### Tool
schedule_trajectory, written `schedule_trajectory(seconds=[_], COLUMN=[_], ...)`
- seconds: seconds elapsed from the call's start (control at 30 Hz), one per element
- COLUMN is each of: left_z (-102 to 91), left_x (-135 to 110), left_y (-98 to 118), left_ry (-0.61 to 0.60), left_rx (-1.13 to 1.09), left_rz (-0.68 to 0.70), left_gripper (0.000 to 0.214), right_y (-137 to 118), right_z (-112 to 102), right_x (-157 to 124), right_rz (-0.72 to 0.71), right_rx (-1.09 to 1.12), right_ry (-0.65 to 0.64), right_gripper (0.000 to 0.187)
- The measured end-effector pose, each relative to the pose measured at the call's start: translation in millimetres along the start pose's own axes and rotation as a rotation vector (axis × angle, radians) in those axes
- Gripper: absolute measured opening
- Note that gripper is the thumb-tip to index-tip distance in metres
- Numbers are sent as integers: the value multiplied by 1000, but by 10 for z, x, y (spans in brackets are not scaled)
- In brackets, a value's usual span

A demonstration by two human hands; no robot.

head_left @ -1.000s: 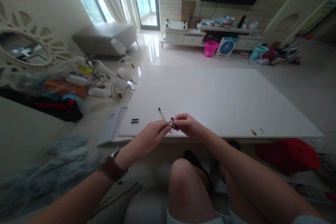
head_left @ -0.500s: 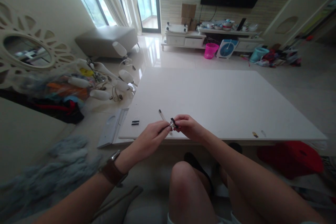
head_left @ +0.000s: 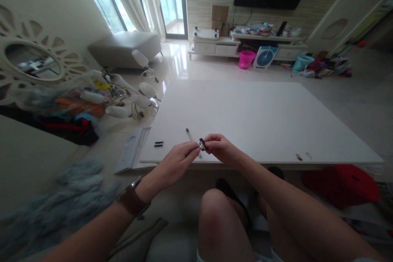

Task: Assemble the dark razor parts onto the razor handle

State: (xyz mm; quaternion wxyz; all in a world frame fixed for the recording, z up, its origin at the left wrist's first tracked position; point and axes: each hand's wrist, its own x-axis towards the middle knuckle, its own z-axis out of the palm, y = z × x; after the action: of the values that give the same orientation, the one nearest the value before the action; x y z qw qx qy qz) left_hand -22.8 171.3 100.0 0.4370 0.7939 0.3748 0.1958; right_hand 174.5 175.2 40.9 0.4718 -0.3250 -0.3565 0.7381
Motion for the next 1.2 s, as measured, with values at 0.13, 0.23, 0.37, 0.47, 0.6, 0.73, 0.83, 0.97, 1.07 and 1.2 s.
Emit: schedule_trajectory(seconds=[0.13, 0.23, 0.37, 0.47, 0.6, 0.73, 0.83, 0.97, 1.07, 1.2], left_z=[4, 10, 15, 26, 72, 130, 142, 136, 144, 158], left_x=[7, 10, 12, 9, -7, -27, -47, -60, -55, -46], left_y=[-16, -22, -1, 2, -127, -309, -352, -350, -386, -467], left_ry=[-11, -22, -24, -27, -113, -259, -313, -314, -308, -290], left_rx=[5, 14, 47, 97, 228, 385, 447, 491, 515, 535], left_rz=[-2, -6, -9, -2, 6, 5, 7, -2, -2, 31], left_gripper=[33, 33, 33, 33, 33, 34, 34, 35, 36, 37], right_y=[7, 9, 3, 1, -10, -136, -317, -606, -830, -1122], right_z=[-10, -18, -32, -72, -282, -763, -1260, -1959, -2434, -3007], right_x=[0, 0, 16, 45, 75, -6, -170, -526, -896, -1414], right_rz=[-2, -10, -24, -33, -44, -83, -75, -35, 19, 165], right_rx=[-7, -5, 14, -24, -161, -531, -886, -1355, -1471, -1576], right_ry=[12, 27, 87, 183, 265, 286, 395, 628, 834, 1100], right_gripper=[17, 18, 18, 20, 28, 29, 22, 17, 18, 18])
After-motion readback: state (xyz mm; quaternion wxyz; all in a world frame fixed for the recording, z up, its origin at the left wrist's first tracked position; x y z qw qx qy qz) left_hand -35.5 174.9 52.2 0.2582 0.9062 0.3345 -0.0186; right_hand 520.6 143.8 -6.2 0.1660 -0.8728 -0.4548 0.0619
